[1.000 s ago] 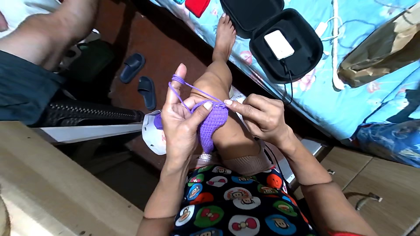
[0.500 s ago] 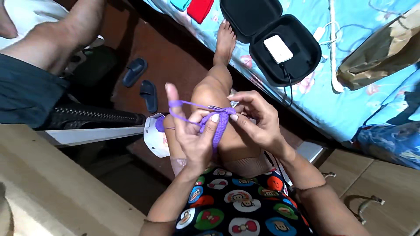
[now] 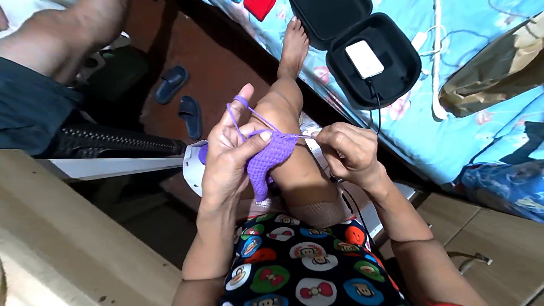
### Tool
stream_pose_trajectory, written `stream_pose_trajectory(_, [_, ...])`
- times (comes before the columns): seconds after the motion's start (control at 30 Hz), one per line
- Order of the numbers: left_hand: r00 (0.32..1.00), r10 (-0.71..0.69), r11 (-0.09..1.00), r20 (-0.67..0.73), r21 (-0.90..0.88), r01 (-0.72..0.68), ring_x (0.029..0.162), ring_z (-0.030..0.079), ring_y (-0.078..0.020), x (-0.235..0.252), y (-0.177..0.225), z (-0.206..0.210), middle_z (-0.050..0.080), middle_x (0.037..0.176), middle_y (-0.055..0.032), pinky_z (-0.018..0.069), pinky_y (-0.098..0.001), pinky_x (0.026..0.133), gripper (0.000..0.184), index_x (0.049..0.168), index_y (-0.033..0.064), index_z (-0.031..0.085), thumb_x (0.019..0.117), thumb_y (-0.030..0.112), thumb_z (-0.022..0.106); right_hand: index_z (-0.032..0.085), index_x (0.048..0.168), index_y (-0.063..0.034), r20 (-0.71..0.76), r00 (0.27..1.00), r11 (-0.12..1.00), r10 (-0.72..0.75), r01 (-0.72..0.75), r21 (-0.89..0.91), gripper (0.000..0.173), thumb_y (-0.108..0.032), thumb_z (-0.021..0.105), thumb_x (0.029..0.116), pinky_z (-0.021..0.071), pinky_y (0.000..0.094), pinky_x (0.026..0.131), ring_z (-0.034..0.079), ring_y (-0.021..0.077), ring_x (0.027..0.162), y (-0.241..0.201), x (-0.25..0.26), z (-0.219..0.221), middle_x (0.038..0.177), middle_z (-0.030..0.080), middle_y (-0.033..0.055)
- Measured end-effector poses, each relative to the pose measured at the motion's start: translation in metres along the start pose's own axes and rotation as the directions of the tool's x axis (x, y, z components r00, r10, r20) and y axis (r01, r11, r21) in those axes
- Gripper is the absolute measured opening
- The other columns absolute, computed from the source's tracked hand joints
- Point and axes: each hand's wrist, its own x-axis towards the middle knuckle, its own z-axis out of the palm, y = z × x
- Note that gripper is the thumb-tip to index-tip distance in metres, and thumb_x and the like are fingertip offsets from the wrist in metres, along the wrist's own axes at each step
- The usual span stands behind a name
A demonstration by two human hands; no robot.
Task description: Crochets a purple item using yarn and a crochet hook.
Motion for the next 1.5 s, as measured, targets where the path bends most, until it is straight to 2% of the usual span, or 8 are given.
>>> stream_pose_trajectory(0.23, [0.953,0.304,0.915,-0.007,0.281,-0.289,0.086,0.07,-0.0076,-0.004,-0.016,0.016,0.072,0.107,0.002,0.0597,-0.0197,0.074,0.085,0.158,0.0019,0.027,0.0848,-0.011,0.068,0.072,0.111,0.0077,0.074,0.975,0.932,0.21,-0.222,0.285,0.025,0.003,0.059,0.09,0.0554,0.0236,0.069,0.066,0.0115,0.077,-0.009,0.008,0.002,0.09,0.071,0.0132])
stream_pose_trajectory(0.3, [0.941,0.339,0.905,-0.013,0.276,-0.322,0.089,0.07,-0.0071,-0.005,-0.019,0.019,0.072,0.108,0.0027,0.0598,-0.0203,0.077,0.082,0.157,0.0005,0.027,0.0863,-0.01,0.067,0.067,0.123,0.0092,0.172,0.915,0.754,0.366,-0.4,0.522,0.03,0.005,0.06,0.0939,0.056,0.0183,0.074,0.065,0.006,0.082,-0.016,0.012,0.002,0.105,0.071,0.013])
stream_pose_trajectory(0.5, [0.953,0.298,0.949,-0.06,0.128,-0.289,0.087,0.072,-0.0111,-0.004,-0.019,0.014,0.073,0.102,0.0001,0.0614,-0.0252,0.08,0.078,0.156,0.0048,0.035,0.0865,-0.012,0.066,0.069,0.122,0.0004,0.363,0.749,0.2,0.554,-0.543,0.815,0.028,0.002,0.057,0.0963,0.0339,0.0129,0.044,0.043,-0.0016,0.052,-0.022,0.012,0.008,0.089,0.068,0.0045])
stream_pose_trajectory(0.83, [0.966,0.233,0.965,-0.11,0.146,-0.216,0.085,0.071,-0.0089,-0.001,-0.014,0.017,0.074,0.104,-0.0007,0.0605,-0.0225,0.078,0.077,0.157,0.005,0.033,0.0886,-0.012,0.063,0.065,0.129,0.0078,0.175,0.91,0.804,0.375,-0.413,0.428,0.034,0.005,0.056,0.0964,0.0568,0.0217,0.082,0.067,0.0075,0.092,-0.02,0.021,0.003,0.116,0.072,0.0134])
stream_pose_trajectory(0.93, [0.968,0.222,0.966,-0.115,0.16,-0.203,0.086,0.072,-0.0091,-0.001,-0.015,0.016,0.074,0.106,-0.0008,0.0606,-0.0222,0.078,0.079,0.158,0.0054,0.033,0.0878,-0.011,0.065,0.073,0.118,0.0035,0.066,0.973,0.97,0.22,-0.225,0.09,0.031,0.0,0.056,0.0921,0.0556,0.0289,0.066,0.068,0.0149,0.079,-0.019,0.018,0.007,0.096,0.074,0.0115])
stream_pose_trajectory(1.07, [0.968,0.211,0.969,-0.139,0.16,-0.188,0.079,0.072,-0.0081,-0.001,-0.015,0.017,0.075,0.099,-0.0003,0.0608,-0.0213,0.073,0.078,0.157,0.0072,0.032,0.0883,-0.011,0.064,0.076,0.111,0.0022,0.023,0.995,0.99,0.102,-0.099,-0.103,0.027,-0.004,0.057,0.0918,0.0478,0.0306,0.055,0.062,0.0189,0.066,-0.018,0.014,0.009,0.077,0.067,0.0099])
stream_pose_trajectory(1.27, [0.908,0.405,0.883,-0.105,0.304,-0.359,0.082,0.072,-0.0114,-0.001,-0.024,0.02,0.072,0.1,0.0005,0.062,-0.0253,0.076,0.1,0.162,0.0126,0.003,0.0881,-0.009,0.067,0.076,0.106,0.0012,0.014,1.0,0.977,0.004,-0.001,-0.213,0.023,-0.007,0.06,0.0914,0.0431,0.0316,0.051,0.059,0.0203,0.06,-0.014,0.011,0.005,0.073,0.066,0.0103])
stream_pose_trajectory(1.5, [0.751,0.644,0.741,-0.146,0.363,-0.565,0.09,0.075,-0.013,0.0,-0.041,0.028,0.075,0.107,0.0051,0.0641,-0.031,0.084,0.099,0.158,0.0164,0.005,0.0876,-0.007,0.071,0.072,0.115,0.0044,0.057,0.952,0.951,0.301,-0.304,0.058,0.027,-0.001,0.058,0.0928,0.0543,0.026,0.062,0.066,0.0121,0.074,-0.028,0.014,0.003,0.091,0.073,0.0099])
